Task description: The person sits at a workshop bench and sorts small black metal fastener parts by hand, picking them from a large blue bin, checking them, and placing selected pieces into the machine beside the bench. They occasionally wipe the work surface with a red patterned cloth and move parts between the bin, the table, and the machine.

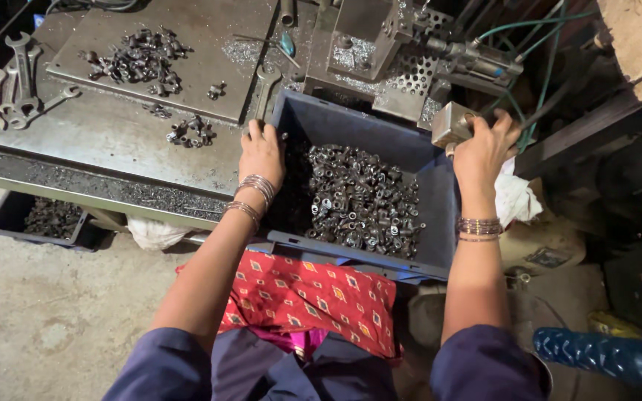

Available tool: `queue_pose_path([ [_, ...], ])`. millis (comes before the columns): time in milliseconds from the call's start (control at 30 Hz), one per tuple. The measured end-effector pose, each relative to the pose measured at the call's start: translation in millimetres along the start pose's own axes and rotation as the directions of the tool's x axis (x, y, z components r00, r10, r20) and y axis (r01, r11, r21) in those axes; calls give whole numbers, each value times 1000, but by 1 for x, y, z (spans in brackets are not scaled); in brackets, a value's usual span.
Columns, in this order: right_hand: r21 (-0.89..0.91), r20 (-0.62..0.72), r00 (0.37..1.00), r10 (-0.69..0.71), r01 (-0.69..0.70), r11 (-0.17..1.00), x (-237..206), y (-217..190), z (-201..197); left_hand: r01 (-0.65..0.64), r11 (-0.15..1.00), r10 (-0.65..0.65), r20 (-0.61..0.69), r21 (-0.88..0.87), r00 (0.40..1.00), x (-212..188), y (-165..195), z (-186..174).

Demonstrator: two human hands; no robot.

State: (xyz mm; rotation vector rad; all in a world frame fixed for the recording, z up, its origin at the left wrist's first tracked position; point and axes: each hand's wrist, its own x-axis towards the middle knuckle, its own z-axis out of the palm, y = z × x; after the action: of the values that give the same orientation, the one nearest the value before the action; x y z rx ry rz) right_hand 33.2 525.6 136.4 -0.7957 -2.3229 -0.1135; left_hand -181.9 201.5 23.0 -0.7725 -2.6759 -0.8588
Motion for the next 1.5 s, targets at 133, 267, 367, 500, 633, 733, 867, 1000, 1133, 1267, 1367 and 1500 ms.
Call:
queue_pose_path([
  [133,-22,45,998,36,-35,999,11,-7,-8,34,999,-35,-43,-8,998,3,1,-2],
  [267,6,-75,996,-50,51,999,-16,-40,-17,-35,995,16,-193,-96,981,-3,6,-17],
  [367,314,142,990,-21,-25,949,-69,-84,-9,-205,958,143,-286,-203,948,-15,19,-33],
  [500,777,629,756,-179,-616,131,-129,-135,27,-342,879,301,-168,-332,939,-48,65,-48],
  [633,594,716,686,-129,-696,-403,-153,-142,60,-373,814,374,-90,-446,923,-72,100,-65],
  [733,463,831,549,-89,-771,-436,-150,-127,73,-439,693,451,-130,-572,883,-71,106,-77],
  [867,588,783,622,-15,-749,-306,-146,-98,79,-309,841,353,19,-443,935,-52,87,-74],
  [1000,673,678,731,75,-659,335,-159,-89,87,11,990,33,305,-140,952,-45,51,-45],
  [1133,833,498,815,-296,-355,426,-166,-101,83,-39,988,117,551,-151,826,-67,33,-14],
  [1267,604,693,703,-162,-442,663,-163,-116,57,24,983,78,532,-181,843,-73,20,0],
  [1367,550,729,657,-191,-398,734,-159,-123,38,2,972,126,528,-235,840,-72,15,10],
  [1500,549,715,655,-246,-308,777,-155,-127,30,-23,962,170,533,-272,829,-69,9,21],
])
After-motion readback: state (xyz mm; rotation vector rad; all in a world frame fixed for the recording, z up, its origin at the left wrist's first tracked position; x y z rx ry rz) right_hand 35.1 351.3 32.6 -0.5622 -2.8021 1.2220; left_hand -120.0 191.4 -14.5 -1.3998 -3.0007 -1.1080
